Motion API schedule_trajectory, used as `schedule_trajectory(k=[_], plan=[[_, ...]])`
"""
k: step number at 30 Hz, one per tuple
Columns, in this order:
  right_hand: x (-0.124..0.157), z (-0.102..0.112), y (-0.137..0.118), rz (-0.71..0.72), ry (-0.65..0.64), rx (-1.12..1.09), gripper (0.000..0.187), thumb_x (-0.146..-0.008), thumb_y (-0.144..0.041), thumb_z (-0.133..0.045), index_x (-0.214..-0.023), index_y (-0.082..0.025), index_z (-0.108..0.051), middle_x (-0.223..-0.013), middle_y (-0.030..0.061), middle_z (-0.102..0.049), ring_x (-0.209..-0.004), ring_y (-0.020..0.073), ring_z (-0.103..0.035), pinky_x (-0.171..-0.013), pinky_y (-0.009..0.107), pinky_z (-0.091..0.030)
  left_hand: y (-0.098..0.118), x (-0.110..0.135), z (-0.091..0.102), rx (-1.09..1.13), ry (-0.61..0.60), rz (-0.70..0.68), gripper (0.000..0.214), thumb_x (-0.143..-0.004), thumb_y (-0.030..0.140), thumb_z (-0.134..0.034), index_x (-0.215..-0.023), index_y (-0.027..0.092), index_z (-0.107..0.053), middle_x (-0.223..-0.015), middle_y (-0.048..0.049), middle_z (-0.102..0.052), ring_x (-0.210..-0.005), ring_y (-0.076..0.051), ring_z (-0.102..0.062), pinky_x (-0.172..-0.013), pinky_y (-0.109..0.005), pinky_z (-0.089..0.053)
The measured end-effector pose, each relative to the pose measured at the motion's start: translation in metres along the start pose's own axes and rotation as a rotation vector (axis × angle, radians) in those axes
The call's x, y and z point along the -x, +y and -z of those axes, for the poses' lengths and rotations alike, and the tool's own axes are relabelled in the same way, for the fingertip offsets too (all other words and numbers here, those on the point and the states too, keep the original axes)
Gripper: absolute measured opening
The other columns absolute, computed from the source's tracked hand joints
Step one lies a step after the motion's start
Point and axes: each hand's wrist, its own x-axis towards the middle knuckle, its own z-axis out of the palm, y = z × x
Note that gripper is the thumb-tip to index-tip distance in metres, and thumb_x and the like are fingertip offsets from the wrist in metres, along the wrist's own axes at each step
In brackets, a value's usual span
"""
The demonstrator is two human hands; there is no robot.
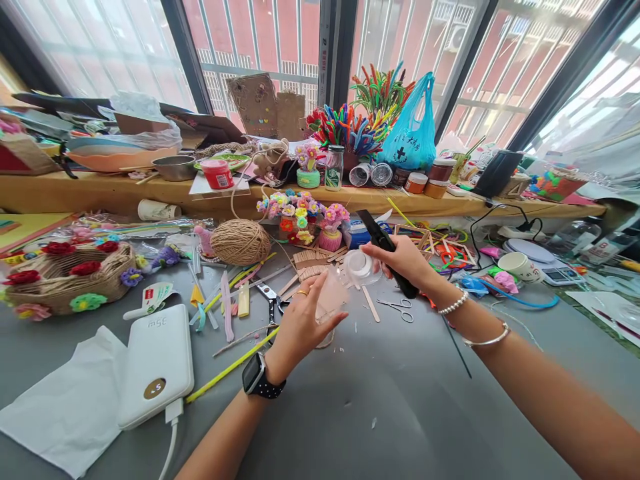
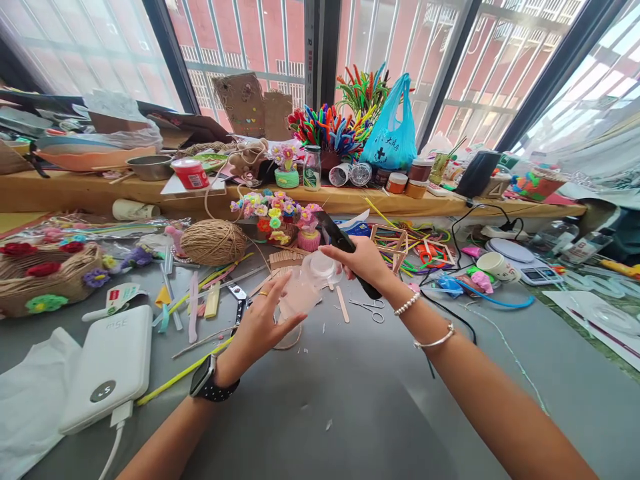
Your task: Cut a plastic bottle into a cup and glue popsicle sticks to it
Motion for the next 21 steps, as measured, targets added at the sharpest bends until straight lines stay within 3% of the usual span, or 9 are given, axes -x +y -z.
schedule_trajectory(k=[3,7,12,15,21], plan=[[0.011,-0.003,0.012,-0.017,0.068,-0.092,0.042,-0.067,-0.055,-0.057,-0.084,-0.016,-0.057,-0.059,0.0018,-0.063,-0.033,0.0083,-0.045,-0.033,0.022,-0.036,0.000,0.000,0.000,-0.041,0.007,0.002,0.063,-0.080,0.041,-0.045,-0.134,0.021,-0.021,-0.132,-0.0123,-0.035,-0.117,-0.026,-0.038,-0.099,-0.040,-0.026],[0.023,-0.003,0.021,-0.001,0.112,-0.167,0.040,-0.069,-0.051,-0.058,-0.090,-0.017,-0.056,-0.071,0.0042,-0.066,-0.035,0.0072,-0.046,-0.034,0.021,-0.037,0.001,-0.001,0.002,0.004,0.032,0.031,0.060,-0.079,0.038,-0.047,-0.133,0.021,-0.025,-0.132,-0.0115,-0.036,-0.116,-0.026,-0.038,-0.099,-0.040,-0.026],[0.027,-0.007,0.026,0.008,0.143,-0.231,0.038,-0.069,-0.049,-0.059,-0.090,-0.017,-0.054,-0.071,0.0037,-0.066,-0.035,0.0070,-0.046,-0.034,0.021,-0.037,0.001,-0.004,0.000,0.234,0.038,0.172,0.071,-0.069,0.040,-0.060,-0.130,0.019,-0.029,-0.125,-0.0135,-0.041,-0.100,-0.024,-0.049,-0.085,-0.040,-0.041],[0.025,-0.010,0.026,0.014,0.153,-0.242,0.038,-0.068,-0.049,-0.059,-0.088,-0.017,-0.054,-0.069,0.0032,-0.067,-0.034,0.0074,-0.046,-0.034,0.021,-0.037,0.000,-0.005,-0.003,0.381,0.041,0.223,0.069,-0.066,0.039,-0.063,-0.125,0.020,-0.033,-0.125,-0.0129,-0.041,-0.100,-0.023,-0.050,-0.082,-0.038,-0.045],[0.022,-0.015,0.025,0.038,0.174,-0.204,0.036,-0.070,-0.048,-0.058,-0.088,-0.017,-0.054,-0.064,0.0019,-0.065,-0.034,0.0079,-0.046,-0.034,0.021,-0.037,-0.004,-0.008,-0.006,0.797,-0.013,0.422,0.084,-0.063,0.036,-0.068,-0.130,0.020,-0.019,-0.123,-0.0157,-0.042,-0.100,-0.024,-0.055,-0.083,-0.039,-0.046]])
